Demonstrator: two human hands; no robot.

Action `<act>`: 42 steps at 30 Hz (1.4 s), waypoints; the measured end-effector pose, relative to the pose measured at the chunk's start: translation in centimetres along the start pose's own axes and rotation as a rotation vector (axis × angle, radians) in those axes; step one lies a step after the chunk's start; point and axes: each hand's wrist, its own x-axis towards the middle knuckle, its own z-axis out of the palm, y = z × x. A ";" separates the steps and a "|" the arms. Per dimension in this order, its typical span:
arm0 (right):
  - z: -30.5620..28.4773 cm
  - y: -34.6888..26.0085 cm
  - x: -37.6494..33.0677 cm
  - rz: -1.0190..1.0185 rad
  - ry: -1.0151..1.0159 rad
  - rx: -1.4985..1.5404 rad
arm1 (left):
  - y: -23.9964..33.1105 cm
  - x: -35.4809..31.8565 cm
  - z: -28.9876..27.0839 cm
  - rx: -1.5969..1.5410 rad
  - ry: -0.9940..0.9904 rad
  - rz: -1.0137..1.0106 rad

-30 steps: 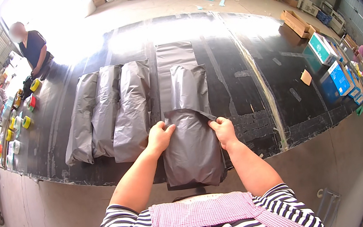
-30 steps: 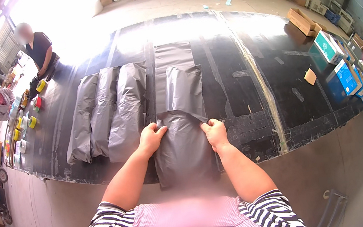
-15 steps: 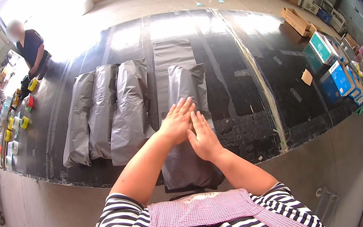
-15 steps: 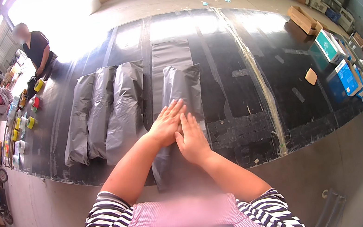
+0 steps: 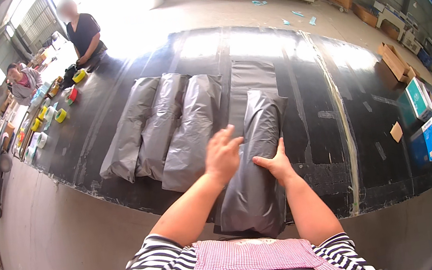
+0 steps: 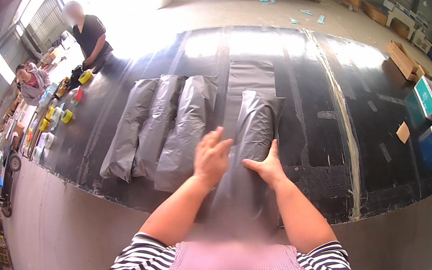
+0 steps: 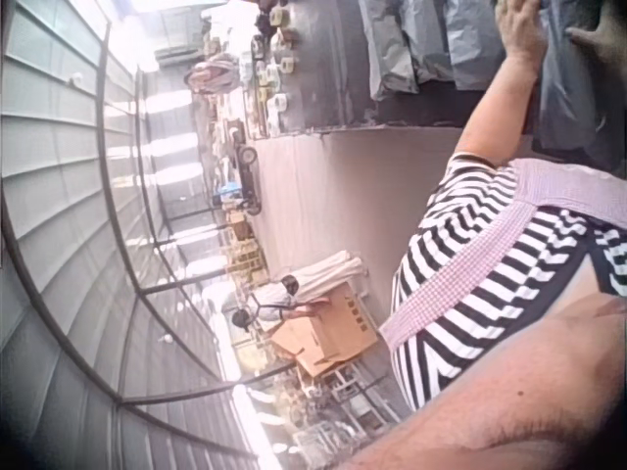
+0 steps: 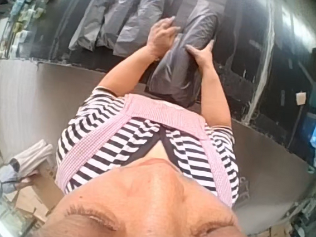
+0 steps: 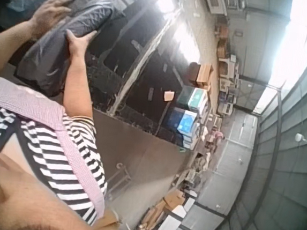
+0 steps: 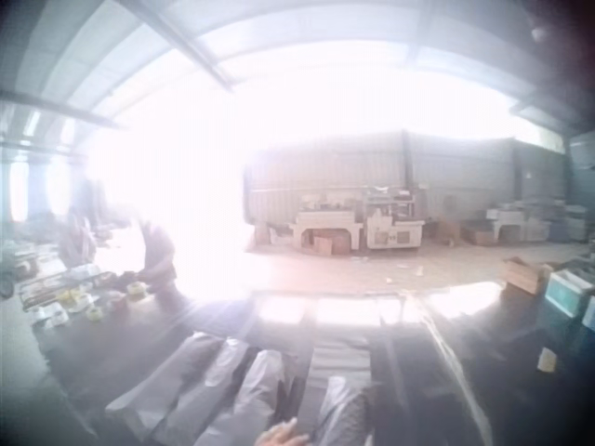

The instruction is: The person labels and packs grey padded envelopes into a large plastic bag. The person takes shipping labels and applies them to the envelopes, then places the envelopes into a clear plastic bag and seals it.

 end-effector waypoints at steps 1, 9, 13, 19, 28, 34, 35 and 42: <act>0.0 -1.2 0.1 0.016 -0.013 -0.048 | -0.6 0.1 -2.8 0.187 -0.076 -0.079; 9.3 -7.8 5.7 -0.225 0.026 0.096 | -7.3 -2.0 -7.6 0.434 -0.533 -0.528; 9.7 -5.9 5.5 0.005 -0.226 0.001 | -8.8 -2.4 -7.5 0.491 -0.531 -0.523; -3.3 7.0 -1.6 -0.137 0.354 -0.219 | -8.4 -2.4 -8.7 0.370 -0.516 -0.515; -4.4 3.3 -4.3 0.476 -0.001 0.370 | -8.2 -2.1 -8.2 0.396 -0.495 -0.523; -4.5 5.8 -3.1 0.432 -0.517 -0.123 | -8.4 -2.0 -7.9 0.375 -0.486 -0.517; -5.1 6.5 -3.3 0.491 -0.643 -0.093 | -8.6 -2.1 -7.9 0.380 -0.488 -0.521; -9.5 3.2 -1.2 0.047 -0.775 1.084 | -8.8 -2.3 -8.1 0.373 -0.495 -0.524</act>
